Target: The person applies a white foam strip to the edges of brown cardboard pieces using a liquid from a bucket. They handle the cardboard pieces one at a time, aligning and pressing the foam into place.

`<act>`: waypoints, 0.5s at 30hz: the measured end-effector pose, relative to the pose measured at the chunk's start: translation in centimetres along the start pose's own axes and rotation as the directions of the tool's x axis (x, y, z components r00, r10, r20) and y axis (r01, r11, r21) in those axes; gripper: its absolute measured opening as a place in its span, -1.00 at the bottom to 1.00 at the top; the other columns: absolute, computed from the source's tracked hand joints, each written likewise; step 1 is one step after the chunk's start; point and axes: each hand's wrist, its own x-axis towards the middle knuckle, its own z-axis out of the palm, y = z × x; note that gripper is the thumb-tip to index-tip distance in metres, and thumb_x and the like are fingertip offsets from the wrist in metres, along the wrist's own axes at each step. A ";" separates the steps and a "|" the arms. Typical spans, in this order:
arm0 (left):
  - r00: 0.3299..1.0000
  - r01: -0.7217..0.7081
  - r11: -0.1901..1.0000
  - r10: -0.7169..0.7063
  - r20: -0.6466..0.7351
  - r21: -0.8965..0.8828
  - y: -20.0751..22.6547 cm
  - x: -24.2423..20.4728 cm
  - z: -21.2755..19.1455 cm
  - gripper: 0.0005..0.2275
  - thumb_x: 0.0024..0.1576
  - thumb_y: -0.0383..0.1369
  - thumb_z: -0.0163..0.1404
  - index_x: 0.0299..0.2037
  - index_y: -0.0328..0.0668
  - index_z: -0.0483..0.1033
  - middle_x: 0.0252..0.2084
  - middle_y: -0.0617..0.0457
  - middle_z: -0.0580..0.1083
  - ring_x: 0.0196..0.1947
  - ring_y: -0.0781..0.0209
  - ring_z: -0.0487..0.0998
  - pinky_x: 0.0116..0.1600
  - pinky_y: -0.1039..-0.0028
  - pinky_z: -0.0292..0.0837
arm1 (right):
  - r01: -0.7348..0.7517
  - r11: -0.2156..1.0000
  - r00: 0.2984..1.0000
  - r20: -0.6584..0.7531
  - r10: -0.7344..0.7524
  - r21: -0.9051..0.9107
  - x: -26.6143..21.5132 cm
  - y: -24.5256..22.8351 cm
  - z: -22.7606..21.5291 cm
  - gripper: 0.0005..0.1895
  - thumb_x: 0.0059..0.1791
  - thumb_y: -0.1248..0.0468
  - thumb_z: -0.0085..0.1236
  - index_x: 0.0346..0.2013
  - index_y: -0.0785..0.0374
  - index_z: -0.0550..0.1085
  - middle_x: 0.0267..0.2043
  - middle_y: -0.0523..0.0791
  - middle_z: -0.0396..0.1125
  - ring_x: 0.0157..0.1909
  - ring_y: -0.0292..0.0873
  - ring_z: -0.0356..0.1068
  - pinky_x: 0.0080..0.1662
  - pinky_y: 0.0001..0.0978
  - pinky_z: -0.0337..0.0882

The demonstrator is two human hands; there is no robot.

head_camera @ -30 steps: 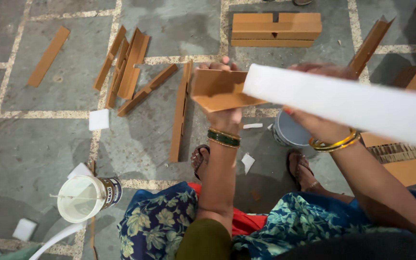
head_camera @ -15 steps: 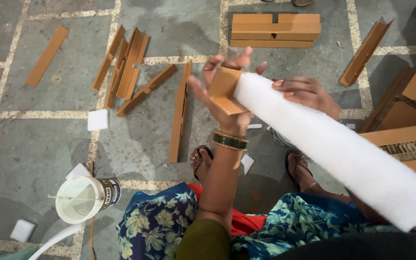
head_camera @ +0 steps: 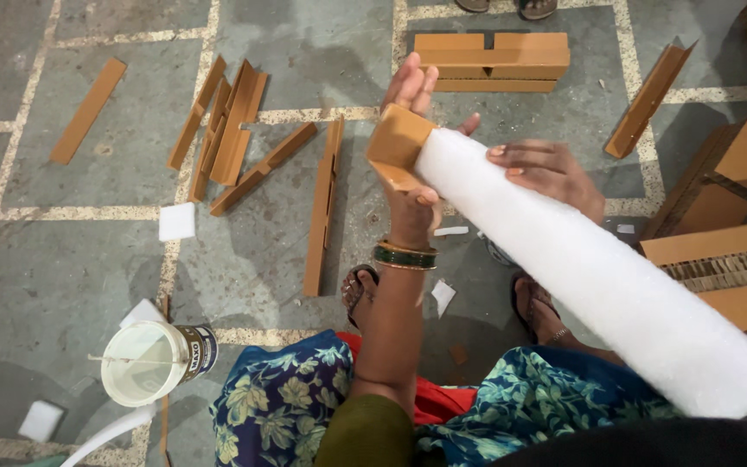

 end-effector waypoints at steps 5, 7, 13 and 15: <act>0.996 0.088 0.995 -0.089 0.014 0.052 -0.4 0.0 -1.1 0.06 -0.30 0.23 0.37 0.37 -0.28 0.30 0.61 -0.15 0.07 0.40 -0.22 0.26 0.12 0.07 0.65 | -0.012 1.000 0.995 -0.096 0.010 -0.023 0.9 -1.8 1.1 -0.69 0.09 0.24 0.22 0.01 0.35 0.38 0.07 0.16 0.41 0.19 0.13 0.45 0.16 -0.10 0.48; 0.992 0.097 0.983 -0.107 0.059 0.158 -0.9 0.0 -1.8 0.09 -0.30 0.31 0.30 0.41 -0.24 0.30 0.59 -0.11 0.08 0.46 -0.13 0.26 0.28 0.10 0.56 | -0.018 0.998 0.987 -0.163 0.008 -0.064 1.2 -1.8 1.2 -0.72 0.08 0.26 0.27 -0.01 0.30 0.40 0.03 0.12 0.44 0.17 0.12 0.47 0.15 -0.09 0.52; 0.928 0.055 0.956 -0.155 0.338 0.289 -1.5 -0.2 -4.1 0.08 -0.33 0.26 0.27 0.45 -0.13 0.29 0.58 0.08 -0.01 0.56 0.11 0.09 0.63 0.20 0.04 | 0.066 0.996 0.997 -0.045 -0.069 -0.066 1.6 -0.9 -0.4 -0.57 0.07 0.20 0.25 0.10 0.42 0.37 0.04 0.21 0.42 0.17 0.20 0.46 0.16 -0.01 0.47; 0.884 0.171 0.964 -0.241 0.399 0.203 -1.0 -0.2 -4.4 0.14 -0.36 0.14 0.41 0.50 -0.10 0.20 0.60 0.08 -0.07 0.54 0.07 0.13 0.62 0.16 0.08 | 0.151 0.988 0.988 -0.042 -0.151 -0.010 2.0 -0.4 -0.6 -0.53 0.04 0.16 0.23 0.07 0.46 0.37 0.01 0.22 0.41 0.14 0.21 0.45 0.15 0.04 0.47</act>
